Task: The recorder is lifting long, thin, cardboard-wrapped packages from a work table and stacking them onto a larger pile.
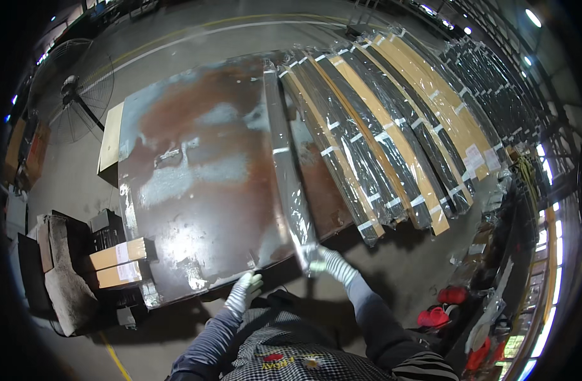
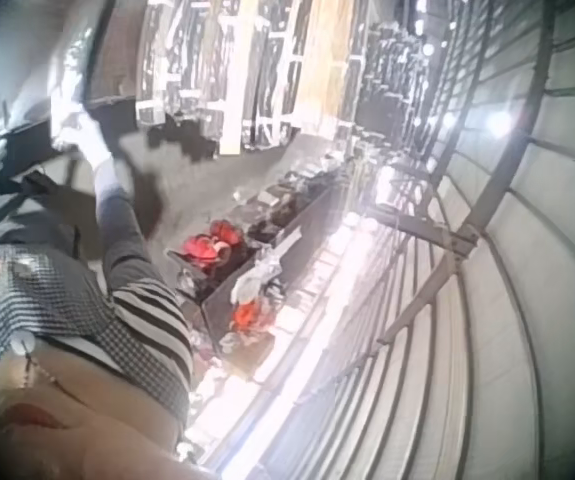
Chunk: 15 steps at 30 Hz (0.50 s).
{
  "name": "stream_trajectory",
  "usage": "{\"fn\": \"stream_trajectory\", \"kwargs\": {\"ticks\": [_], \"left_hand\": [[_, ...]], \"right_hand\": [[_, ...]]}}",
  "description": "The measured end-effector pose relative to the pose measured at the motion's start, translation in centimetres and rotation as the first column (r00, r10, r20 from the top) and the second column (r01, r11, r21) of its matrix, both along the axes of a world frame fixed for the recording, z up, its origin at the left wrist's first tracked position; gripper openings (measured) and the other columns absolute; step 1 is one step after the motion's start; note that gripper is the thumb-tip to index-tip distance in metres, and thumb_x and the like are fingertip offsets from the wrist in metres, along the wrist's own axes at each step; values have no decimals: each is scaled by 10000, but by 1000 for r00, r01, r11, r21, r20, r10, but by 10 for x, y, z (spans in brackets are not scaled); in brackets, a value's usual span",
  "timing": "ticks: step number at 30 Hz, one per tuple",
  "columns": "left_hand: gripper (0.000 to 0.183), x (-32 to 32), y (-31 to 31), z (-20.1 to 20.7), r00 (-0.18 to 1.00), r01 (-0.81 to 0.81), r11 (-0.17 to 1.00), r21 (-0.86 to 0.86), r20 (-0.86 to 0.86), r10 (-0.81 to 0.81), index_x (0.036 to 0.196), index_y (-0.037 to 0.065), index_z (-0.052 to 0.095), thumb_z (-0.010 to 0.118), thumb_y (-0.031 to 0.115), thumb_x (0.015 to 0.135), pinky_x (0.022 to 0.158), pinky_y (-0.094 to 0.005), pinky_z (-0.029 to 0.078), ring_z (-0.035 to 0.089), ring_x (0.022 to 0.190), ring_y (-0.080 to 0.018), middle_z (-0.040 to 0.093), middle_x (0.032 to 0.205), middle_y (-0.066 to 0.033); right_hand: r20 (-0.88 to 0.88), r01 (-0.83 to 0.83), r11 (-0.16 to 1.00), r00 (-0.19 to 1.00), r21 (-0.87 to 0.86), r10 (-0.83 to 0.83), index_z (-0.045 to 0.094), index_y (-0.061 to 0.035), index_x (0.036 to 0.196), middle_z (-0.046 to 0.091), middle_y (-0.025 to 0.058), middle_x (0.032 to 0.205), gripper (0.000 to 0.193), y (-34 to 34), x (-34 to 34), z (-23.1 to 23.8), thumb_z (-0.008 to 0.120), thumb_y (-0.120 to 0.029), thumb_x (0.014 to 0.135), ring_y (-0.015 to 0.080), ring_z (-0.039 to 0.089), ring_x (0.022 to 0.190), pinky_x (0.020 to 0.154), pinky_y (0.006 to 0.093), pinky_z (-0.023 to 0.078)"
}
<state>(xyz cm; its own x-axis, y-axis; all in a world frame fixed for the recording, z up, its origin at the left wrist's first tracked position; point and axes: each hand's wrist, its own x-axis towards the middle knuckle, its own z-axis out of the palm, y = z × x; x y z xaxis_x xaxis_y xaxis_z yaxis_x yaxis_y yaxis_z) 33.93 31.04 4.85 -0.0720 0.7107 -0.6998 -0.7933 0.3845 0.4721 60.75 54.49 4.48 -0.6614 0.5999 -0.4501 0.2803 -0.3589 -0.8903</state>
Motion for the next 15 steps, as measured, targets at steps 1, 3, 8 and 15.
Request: {"fn": "stream_trajectory", "kwargs": {"ticks": [1,3,8,15], "left_hand": [[729,10,4,-9,999,40,999,-37,-21,-41,1458,44,396,657,466,924,1077,-389,405,488,1315,-281,488,1456,-136],[659,38,22,-19,942,184,972,-149,-256,-217,1411,51,456,748,325,887,1002,-342,463,557,1221,-238,569,1357,-103],[477,84,37,0,987,121,992,-30,-99,-123,1291,48,576,769,156,868,937,-346,469,591,1068,-198,664,1153,-55],[405,101,35,-39,965,-18,996,84,264,-5,1254,93,603,751,169,885,952,-440,506,631,1075,-235,675,1171,-62]], "right_hand": [[231,-170,985,960,36,157,613,-15,1258,686,130,1196,534,-14,9,5,807,-121,772,225,618,1149,985,368,504],[540,-388,563,832,730,-127,639,5,1193,683,195,1166,558,-3,30,14,843,-198,716,335,632,1119,987,432,502],[571,-273,502,440,820,-693,454,-10,1382,525,209,1363,967,79,100,29,881,-387,600,364,476,1293,1101,512,365],[330,19,691,869,723,-369,477,-27,1411,590,138,1143,840,47,74,-15,859,-267,703,296,595,1057,915,402,493]]}}
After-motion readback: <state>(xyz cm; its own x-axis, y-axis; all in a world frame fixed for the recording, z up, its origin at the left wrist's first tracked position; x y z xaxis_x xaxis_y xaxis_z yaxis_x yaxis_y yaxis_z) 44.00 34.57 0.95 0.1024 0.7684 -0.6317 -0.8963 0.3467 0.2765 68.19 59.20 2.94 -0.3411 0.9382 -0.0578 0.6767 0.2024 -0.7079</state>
